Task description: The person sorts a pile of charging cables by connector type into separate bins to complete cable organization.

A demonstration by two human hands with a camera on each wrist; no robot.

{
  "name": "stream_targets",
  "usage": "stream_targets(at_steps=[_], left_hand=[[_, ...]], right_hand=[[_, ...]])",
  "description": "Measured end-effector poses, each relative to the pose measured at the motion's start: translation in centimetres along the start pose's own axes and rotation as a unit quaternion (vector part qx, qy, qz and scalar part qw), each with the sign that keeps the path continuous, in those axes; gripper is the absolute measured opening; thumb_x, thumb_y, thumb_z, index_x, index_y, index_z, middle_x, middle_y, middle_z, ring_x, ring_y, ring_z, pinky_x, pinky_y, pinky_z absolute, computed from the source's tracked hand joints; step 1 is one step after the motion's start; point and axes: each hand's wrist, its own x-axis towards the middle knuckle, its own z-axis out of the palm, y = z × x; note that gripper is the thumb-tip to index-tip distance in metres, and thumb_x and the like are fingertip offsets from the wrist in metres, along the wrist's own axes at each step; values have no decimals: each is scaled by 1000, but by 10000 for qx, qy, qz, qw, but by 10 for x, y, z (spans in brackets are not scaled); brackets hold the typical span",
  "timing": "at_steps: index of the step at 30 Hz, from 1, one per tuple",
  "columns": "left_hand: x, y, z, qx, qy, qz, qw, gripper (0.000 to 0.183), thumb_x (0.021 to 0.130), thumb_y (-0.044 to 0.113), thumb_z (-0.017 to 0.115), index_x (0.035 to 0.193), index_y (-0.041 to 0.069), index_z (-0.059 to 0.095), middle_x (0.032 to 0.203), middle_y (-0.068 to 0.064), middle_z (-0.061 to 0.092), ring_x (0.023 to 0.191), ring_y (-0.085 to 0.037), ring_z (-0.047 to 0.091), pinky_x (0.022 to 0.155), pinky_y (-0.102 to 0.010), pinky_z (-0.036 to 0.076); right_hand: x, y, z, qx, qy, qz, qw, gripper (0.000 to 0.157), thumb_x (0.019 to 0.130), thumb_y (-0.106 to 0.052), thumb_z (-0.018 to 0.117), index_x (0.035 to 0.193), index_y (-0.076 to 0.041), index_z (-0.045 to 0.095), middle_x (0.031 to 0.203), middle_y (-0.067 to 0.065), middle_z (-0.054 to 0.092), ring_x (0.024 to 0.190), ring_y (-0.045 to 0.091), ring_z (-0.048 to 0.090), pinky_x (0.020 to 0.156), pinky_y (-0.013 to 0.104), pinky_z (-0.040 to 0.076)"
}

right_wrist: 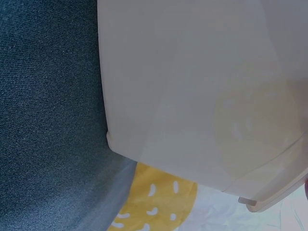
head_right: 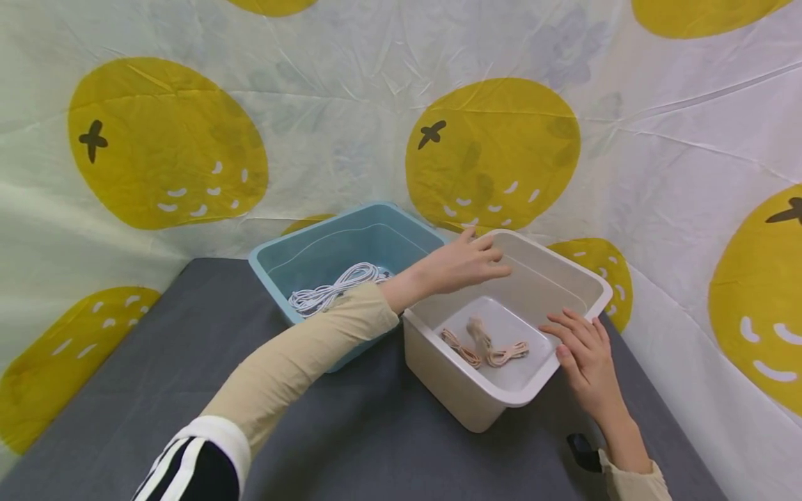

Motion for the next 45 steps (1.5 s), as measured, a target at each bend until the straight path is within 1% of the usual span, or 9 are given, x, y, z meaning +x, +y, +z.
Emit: stream_targets(at_steps=[4, 10, 14, 20, 23, 29, 36, 38, 45], left_hand=[[-6, -4, 0, 7, 87, -67, 9999, 31, 97, 12, 33, 118, 27, 48, 111, 4, 54, 110, -17, 46, 93, -39, 38], [-18, -13, -7, -130, -136, -15, 9998, 28, 94, 27, 42, 122, 26, 46, 117, 2, 52, 116, -20, 44, 103, -44, 31], [-31, -19, -11, -232, -190, -4, 9995, 31, 92, 34, 46, 121, 25, 46, 118, 2, 52, 114, -20, 45, 101, -42, 32], [-58, -28, -22, -209, -210, -94, 9995, 30, 90, 36, 49, 117, 25, 51, 115, 2, 54, 105, -18, 47, 90, -38, 35], [-72, -32, -26, -169, -162, -155, 9996, 28, 89, 37, 49, 114, 25, 53, 110, 3, 55, 100, -17, 47, 85, -37, 34], [-102, -36, -28, -296, 110, -250, 9992, 26, 87, 39, 52, 108, 23, 54, 103, 2, 55, 93, -17, 46, 82, -38, 34], [-139, -39, -30, -631, 390, -544, 9958, 26, 85, 38, 56, 105, 22, 58, 105, 3, 58, 90, -17, 47, 80, -39, 34], [-151, -39, -29, -674, 436, -656, 9946, 25, 86, 38, 55, 104, 22, 58, 104, 4, 58, 91, -17, 47, 79, -38, 35], [-195, -38, -24, -909, 756, -1069, 9872, 22, 85, 34, 57, 103, 20, 60, 101, 2, 59, 91, -18, 49, 75, -37, 35]], right_hand=[[0, 0, -1, 18, 24, -32, 10000, 30, 91, -18, 40, 103, -4, 64, 124, -1, 55, 129, 14, 34, 105, 59, 4], [2, -2, -2, 37, -31, -42, 10000, 29, 91, -16, 41, 102, -4, 64, 123, -2, 55, 129, 14, 34, 104, 59, 4], [2, -4, -4, 62, -169, 32, 9998, 27, 89, -13, 43, 102, -3, 64, 124, -2, 54, 130, 13, 33, 105, 59, 3], [2, -6, -9, 13, -501, 440, 9978, 25, 86, -6, 45, 103, -4, 64, 127, -11, 50, 132, 8, 28, 106, 57, 2], [3, -8, -11, 6, -584, 465, 9972, 26, 85, -4, 46, 103, -4, 64, 127, -15, 48, 133, 7, 27, 106, 57, 2], [7, -13, -14, 15, -603, 378, 9975, 27, 83, -1, 47, 104, -5, 64, 128, -15, 48, 133, 5, 26, 106, 58, 1], [10, -21, -16, -147, -772, 635, 9949, 27, 83, -2, 48, 107, -3, 62, 131, -16, 43, 134, 0, 20, 107, 57, 1], [11, -24, -16, -205, -841, 723, 9936, 28, 83, -3, 49, 108, -2, 61, 132, -12, 43, 134, -2, 18, 107, 56, 0], [15, -41, -18, -449, -1185, 964, 9873, 33, 85, -9, 51, 117, -7, 57, 129, 23, 47, 132, -9, 12, 108, 53, -1]])
